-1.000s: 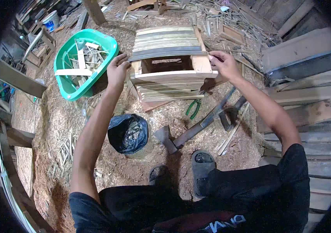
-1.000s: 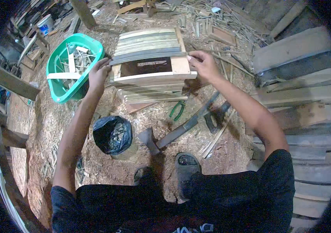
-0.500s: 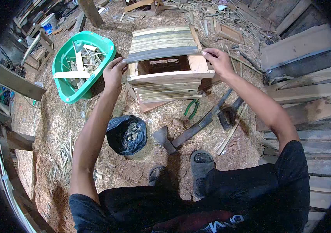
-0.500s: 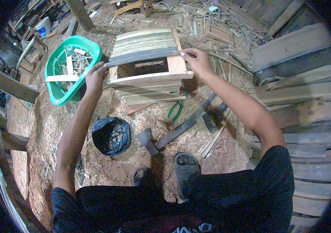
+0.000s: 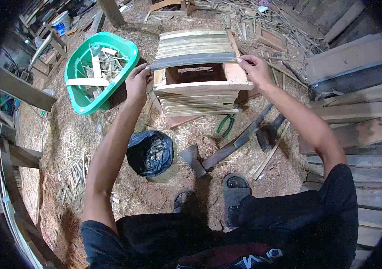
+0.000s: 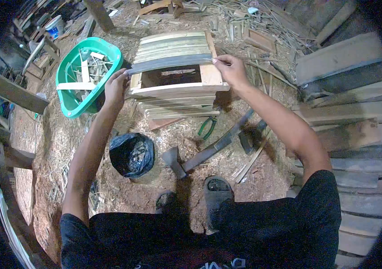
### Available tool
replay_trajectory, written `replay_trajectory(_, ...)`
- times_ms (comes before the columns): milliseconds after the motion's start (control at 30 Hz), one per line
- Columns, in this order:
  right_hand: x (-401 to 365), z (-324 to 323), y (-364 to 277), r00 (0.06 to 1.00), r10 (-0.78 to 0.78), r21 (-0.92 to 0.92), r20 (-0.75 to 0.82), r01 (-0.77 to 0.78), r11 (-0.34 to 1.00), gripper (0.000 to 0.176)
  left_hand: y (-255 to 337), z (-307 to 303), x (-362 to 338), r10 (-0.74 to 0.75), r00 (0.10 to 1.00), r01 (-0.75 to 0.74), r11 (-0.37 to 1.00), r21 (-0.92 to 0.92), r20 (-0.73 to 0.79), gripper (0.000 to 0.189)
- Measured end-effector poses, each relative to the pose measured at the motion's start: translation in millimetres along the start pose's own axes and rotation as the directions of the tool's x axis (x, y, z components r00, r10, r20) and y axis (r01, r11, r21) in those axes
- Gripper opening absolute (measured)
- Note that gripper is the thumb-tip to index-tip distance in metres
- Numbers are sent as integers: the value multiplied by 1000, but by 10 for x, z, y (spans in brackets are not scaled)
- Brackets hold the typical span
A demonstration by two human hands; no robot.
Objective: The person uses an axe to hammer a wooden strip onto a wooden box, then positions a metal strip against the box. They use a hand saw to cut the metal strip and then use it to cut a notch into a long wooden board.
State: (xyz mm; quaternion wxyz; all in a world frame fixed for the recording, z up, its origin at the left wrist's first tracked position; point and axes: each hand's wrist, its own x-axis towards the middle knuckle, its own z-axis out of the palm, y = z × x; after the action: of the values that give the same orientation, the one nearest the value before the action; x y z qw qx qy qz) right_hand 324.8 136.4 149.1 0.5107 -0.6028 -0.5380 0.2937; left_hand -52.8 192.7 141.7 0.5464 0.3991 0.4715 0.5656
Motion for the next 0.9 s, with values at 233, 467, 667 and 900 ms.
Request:
replay_trajectory(233, -30, 57, 1, 998, -34, 10, -50, 35, 999, 22, 44, -5, -14, -41, 999, 44, 992, -117, 27, 29)
replay_trajectory(467, -42, 68, 2, 996, -86, -28, -35, 85, 996, 21, 2, 42, -5, 27, 1000, -26, 991, 131, -1, 30)
replay_trajectory(667, -48, 53, -22, 993, -117, -68, -12, 116, 991, 20, 129, -118, 17, 419, 845, -531, 588, 611, 331, 21)
replay_trajectory(900, -49, 85, 17, 979, -201, -64, -33, 198, 978, 19, 326, -286, 141, 449, 586, -804, 218, 554, 674, 20)
